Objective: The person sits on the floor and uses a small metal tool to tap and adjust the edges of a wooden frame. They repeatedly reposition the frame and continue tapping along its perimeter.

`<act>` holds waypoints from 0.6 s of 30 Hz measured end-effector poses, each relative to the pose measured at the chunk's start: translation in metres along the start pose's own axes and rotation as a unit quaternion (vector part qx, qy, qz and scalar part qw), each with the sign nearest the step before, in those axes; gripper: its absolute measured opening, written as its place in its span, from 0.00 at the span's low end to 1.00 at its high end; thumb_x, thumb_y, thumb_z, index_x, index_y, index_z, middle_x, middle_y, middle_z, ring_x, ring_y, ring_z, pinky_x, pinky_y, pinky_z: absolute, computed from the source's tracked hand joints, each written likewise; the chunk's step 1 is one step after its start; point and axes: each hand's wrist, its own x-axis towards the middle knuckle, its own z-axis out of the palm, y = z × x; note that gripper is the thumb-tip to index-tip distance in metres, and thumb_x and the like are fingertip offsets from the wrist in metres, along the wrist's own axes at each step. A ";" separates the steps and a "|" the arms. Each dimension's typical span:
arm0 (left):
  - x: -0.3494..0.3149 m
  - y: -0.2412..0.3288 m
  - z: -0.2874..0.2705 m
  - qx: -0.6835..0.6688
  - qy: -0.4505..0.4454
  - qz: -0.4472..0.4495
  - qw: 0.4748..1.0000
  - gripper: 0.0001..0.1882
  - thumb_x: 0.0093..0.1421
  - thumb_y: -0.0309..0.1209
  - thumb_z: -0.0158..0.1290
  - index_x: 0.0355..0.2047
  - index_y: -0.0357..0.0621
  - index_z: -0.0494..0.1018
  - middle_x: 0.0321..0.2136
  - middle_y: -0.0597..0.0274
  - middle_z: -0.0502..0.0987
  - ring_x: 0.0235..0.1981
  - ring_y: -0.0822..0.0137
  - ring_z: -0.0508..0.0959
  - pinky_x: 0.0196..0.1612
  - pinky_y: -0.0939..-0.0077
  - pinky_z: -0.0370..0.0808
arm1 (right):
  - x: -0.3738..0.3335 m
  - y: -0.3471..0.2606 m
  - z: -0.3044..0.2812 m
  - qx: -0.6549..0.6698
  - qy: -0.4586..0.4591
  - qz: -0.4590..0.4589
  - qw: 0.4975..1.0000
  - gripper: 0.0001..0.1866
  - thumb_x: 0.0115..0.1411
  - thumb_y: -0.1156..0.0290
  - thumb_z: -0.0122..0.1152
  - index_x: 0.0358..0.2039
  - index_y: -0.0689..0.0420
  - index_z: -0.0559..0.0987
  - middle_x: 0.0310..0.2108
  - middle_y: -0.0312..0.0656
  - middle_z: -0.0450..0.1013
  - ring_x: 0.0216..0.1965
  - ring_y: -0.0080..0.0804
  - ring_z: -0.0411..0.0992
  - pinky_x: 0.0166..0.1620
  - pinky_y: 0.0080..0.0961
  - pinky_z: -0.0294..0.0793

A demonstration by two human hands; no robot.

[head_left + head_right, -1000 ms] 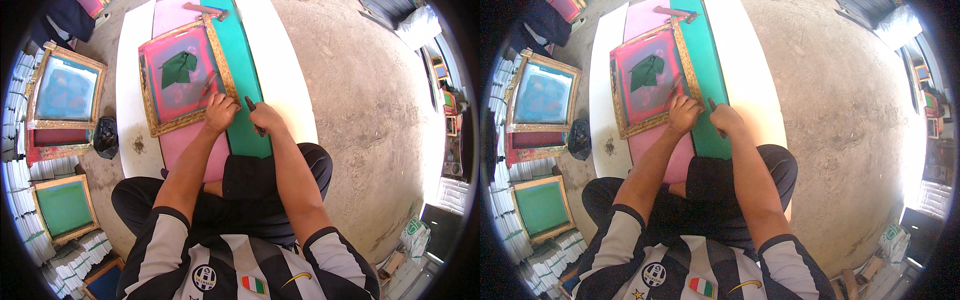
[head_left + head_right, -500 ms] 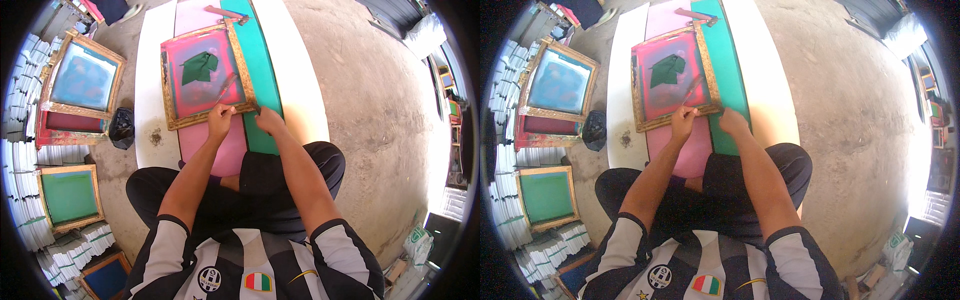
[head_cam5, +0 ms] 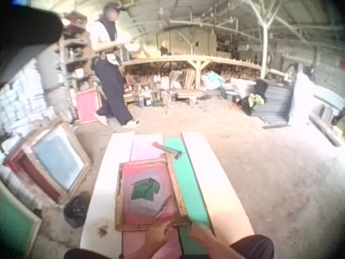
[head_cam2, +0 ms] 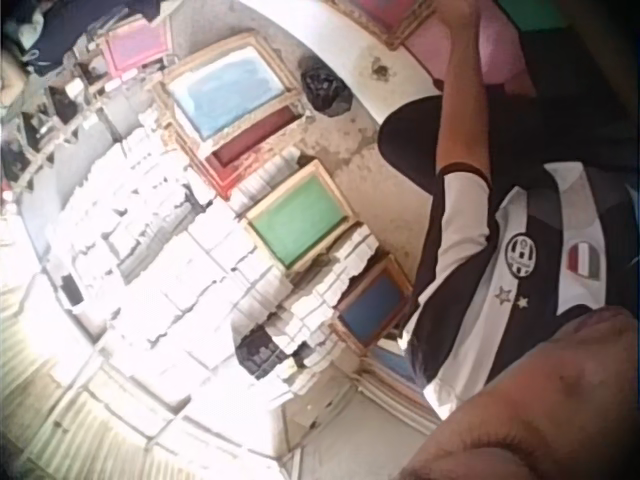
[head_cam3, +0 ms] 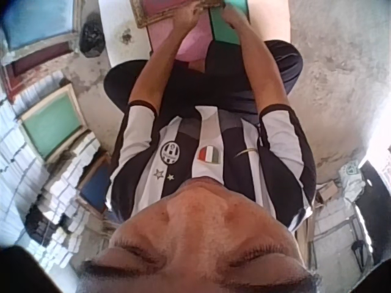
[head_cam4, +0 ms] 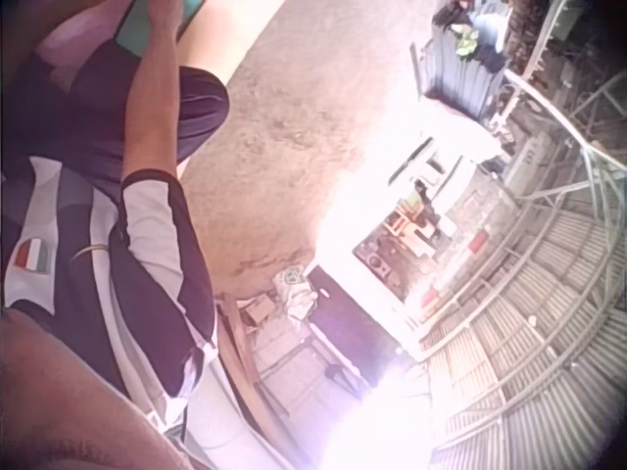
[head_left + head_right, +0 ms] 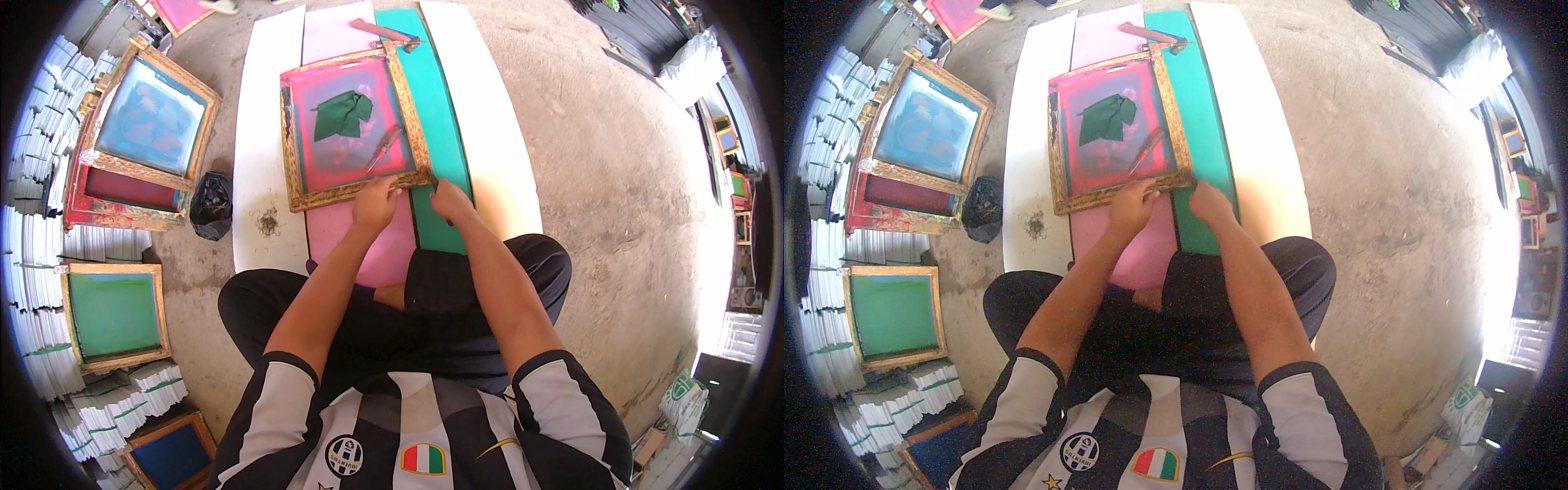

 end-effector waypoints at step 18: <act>0.022 0.011 0.026 0.255 -0.127 0.039 0.958 0.06 0.60 0.30 0.53 0.34 0.42 0.71 0.32 0.55 0.78 0.27 0.53 0.84 0.29 0.56 0.81 | -0.015 -0.018 -0.017 0.034 -0.069 0.053 0.996 0.21 0.62 0.69 0.50 0.54 0.63 0.76 0.53 0.62 0.76 0.56 0.60 0.75 0.58 0.51 0.73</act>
